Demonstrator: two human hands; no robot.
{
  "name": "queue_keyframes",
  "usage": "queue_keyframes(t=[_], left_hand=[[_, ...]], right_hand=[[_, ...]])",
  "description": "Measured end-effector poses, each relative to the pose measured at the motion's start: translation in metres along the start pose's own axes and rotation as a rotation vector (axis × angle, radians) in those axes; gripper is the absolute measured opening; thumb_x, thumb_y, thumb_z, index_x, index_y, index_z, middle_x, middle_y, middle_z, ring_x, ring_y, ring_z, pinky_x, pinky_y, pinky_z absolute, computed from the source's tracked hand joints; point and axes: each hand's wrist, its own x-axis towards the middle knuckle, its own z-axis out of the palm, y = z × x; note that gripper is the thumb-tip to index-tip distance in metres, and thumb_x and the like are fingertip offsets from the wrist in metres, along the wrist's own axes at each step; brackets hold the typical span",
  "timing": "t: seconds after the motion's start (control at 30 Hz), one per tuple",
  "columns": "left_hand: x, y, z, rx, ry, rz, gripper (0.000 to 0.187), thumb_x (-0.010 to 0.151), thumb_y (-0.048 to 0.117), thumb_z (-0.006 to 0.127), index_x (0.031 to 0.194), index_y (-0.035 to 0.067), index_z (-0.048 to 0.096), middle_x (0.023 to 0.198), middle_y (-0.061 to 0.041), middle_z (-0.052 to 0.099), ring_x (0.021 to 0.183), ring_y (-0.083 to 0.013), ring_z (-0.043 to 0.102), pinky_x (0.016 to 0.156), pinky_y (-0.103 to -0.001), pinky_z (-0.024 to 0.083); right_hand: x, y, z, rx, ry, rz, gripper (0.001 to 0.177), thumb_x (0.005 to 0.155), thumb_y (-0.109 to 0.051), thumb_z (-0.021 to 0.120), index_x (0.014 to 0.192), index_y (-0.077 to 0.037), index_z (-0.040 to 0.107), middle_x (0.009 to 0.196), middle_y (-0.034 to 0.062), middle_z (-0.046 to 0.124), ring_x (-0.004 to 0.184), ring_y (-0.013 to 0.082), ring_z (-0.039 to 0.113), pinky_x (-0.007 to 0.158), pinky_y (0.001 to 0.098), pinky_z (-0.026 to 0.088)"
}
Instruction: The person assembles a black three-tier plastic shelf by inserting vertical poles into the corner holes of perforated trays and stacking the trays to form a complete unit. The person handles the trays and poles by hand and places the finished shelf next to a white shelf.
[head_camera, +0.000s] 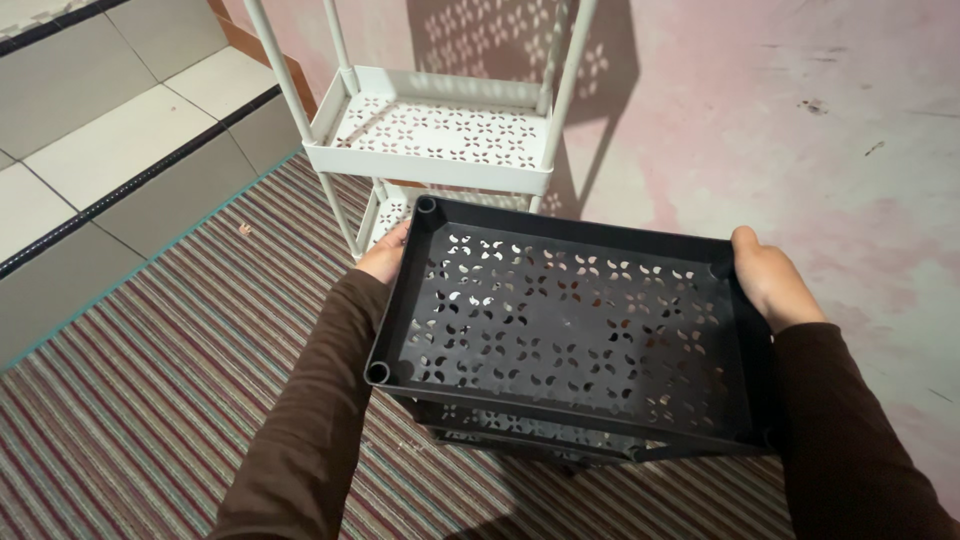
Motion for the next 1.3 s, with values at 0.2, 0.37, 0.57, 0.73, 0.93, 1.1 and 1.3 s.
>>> queue_keyframes(t=[0.2,0.37,0.57,0.73,0.93,1.1,1.3], left_hand=[[0.011,-0.012,-0.008,0.102,-0.097,0.107,0.028,0.106,0.007,0.062,0.134,0.009,0.067,0.084,0.002,0.066,0.062,-0.0034,0.058,0.05,-0.02,0.046],[0.0,0.009,-0.008,-0.236,0.09,0.039,0.046,0.089,0.024,0.064,0.131,0.007,0.059,0.098,-0.008,0.072,0.081,-0.0165,0.07,0.071,-0.029,0.061],[0.056,0.044,0.007,0.288,0.092,0.158,0.074,0.103,0.06,0.046,0.133,-0.006,0.058,0.119,-0.023,0.064,0.103,-0.0361,0.063,0.089,-0.044,0.052],[0.074,0.05,0.03,1.622,0.241,0.21,0.043,0.108,0.03,0.038,0.122,-0.002,0.063,0.122,-0.034,0.065,0.113,-0.0502,0.063,0.102,-0.055,0.047],[0.052,0.07,0.06,1.669,0.373,0.196,0.032,0.098,0.021,0.045,0.109,0.001,0.068,0.116,-0.032,0.065,0.103,-0.05,0.066,0.092,-0.058,0.05],[0.066,0.064,0.044,1.666,0.271,0.125,0.041,0.101,0.025,0.041,0.122,0.0,0.066,0.125,-0.031,0.064,0.116,-0.0473,0.063,0.102,-0.053,0.048],[0.105,0.049,0.025,1.188,0.277,0.048,0.057,0.102,0.038,0.028,0.131,-0.002,0.056,0.143,-0.033,0.048,0.137,-0.0473,0.043,0.117,-0.049,0.029]], right_hand=[[-0.003,-0.001,0.0,0.008,0.006,-0.025,0.073,0.102,-0.048,0.035,0.112,0.019,0.062,0.119,0.0396,0.065,0.119,0.0424,0.06,0.107,0.0452,0.04],[0.005,0.005,0.002,0.008,0.008,-0.041,0.073,0.102,-0.048,0.034,0.112,0.019,0.062,0.12,0.04,0.064,0.121,0.043,0.059,0.108,0.0454,0.039],[0.009,0.008,0.002,-0.082,0.032,-0.053,0.077,0.105,-0.05,0.033,0.115,0.021,0.061,0.122,0.044,0.061,0.125,0.0465,0.057,0.109,0.0469,0.039],[0.022,0.015,0.003,-0.063,0.02,-0.012,0.076,0.102,-0.05,0.033,0.117,0.019,0.058,0.124,0.0425,0.06,0.126,0.0469,0.055,0.108,0.0484,0.037],[0.044,0.024,0.008,-0.109,0.062,-0.109,0.076,0.105,-0.048,0.032,0.115,0.022,0.06,0.119,0.0473,0.06,0.125,0.0496,0.056,0.11,0.0486,0.039],[0.02,0.019,0.001,-0.209,0.063,-0.189,0.075,0.108,-0.05,0.035,0.112,0.02,0.064,0.115,0.0448,0.061,0.119,0.0532,0.058,0.107,0.05,0.041],[-0.016,-0.106,0.0,-0.332,0.221,-0.76,0.037,0.092,-0.025,0.059,0.114,0.001,0.074,0.105,0.03,0.071,0.102,0.0474,0.067,0.091,0.0513,0.051]])
